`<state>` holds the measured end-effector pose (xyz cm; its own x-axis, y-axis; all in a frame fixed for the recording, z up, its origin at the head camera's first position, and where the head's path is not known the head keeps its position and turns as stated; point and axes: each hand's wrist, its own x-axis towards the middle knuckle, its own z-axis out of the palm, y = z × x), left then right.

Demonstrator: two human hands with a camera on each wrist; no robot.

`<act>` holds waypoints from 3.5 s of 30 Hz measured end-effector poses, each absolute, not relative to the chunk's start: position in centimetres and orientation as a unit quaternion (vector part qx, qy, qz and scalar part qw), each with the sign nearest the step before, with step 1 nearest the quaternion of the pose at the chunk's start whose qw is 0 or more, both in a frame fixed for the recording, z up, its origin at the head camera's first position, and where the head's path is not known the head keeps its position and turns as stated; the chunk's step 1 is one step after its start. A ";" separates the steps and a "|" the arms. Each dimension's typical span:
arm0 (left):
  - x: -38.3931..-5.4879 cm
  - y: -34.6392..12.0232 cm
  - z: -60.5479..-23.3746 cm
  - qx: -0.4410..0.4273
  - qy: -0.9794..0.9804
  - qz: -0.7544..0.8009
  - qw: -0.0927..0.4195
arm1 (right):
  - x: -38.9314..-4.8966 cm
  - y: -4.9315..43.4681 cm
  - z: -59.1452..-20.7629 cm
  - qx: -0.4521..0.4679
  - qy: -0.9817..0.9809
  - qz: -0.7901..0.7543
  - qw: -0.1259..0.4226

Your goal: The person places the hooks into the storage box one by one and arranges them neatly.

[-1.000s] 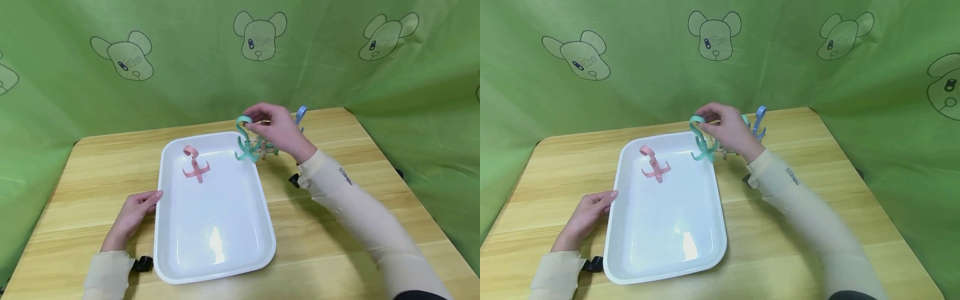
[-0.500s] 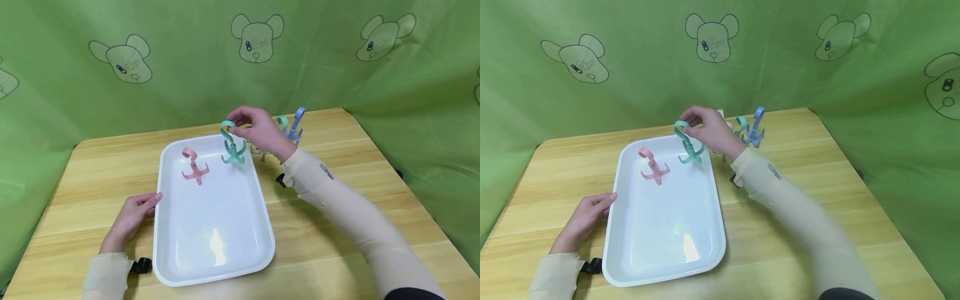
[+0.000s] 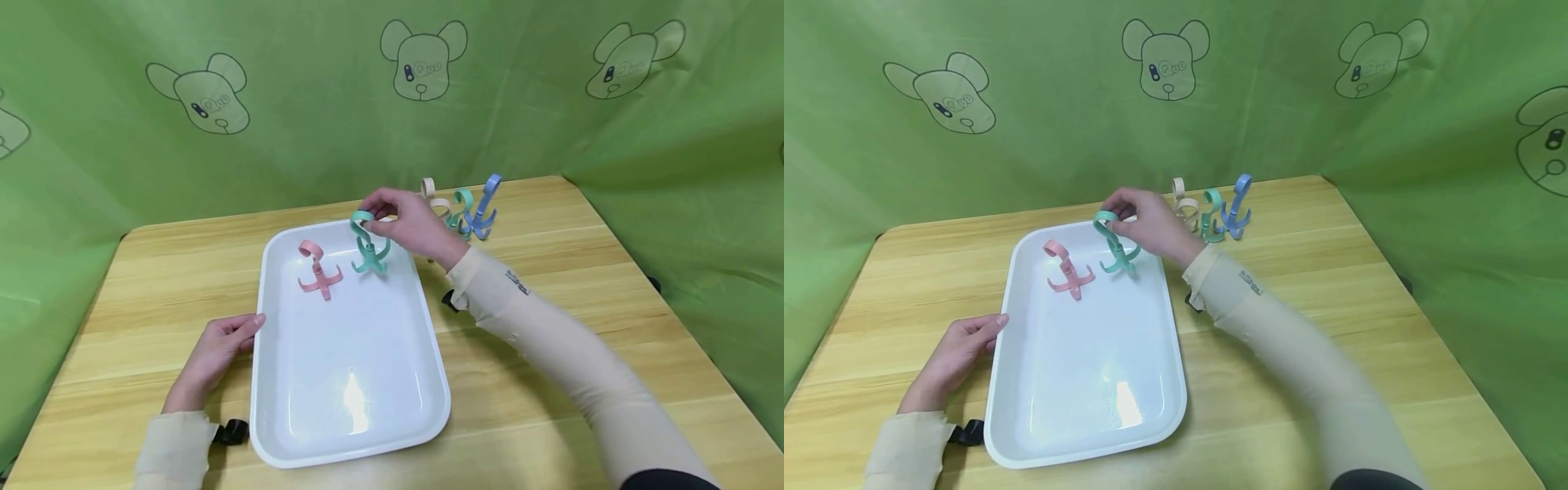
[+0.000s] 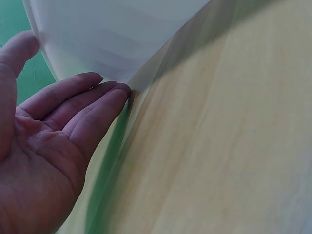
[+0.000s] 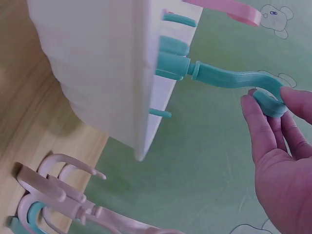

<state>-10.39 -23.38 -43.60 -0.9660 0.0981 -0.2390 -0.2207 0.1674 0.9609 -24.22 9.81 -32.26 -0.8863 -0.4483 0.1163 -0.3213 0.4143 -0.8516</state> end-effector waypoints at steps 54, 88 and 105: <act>-10.4 -23.4 -44.2 -0.049 0.752 0.647 0.119 | -24.0 12.2 -35.2 -0.230 0.844 -0.481 0.062; -10.4 -23.2 -44.1 -0.045 0.749 0.651 0.114 | -22.1 18.3 -32.5 -0.185 0.850 -0.492 -0.026; -10.5 -23.1 -43.8 -0.045 0.749 0.650 0.123 | -22.8 21.6 -32.0 -0.139 0.844 -0.511 -0.083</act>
<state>-10.48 -23.09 -43.84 -0.9658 0.0916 -0.2427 -0.2274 0.1514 0.9619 -22.81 21.56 -31.97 -0.9479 -0.1497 0.2810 -0.3184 0.4396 -0.8398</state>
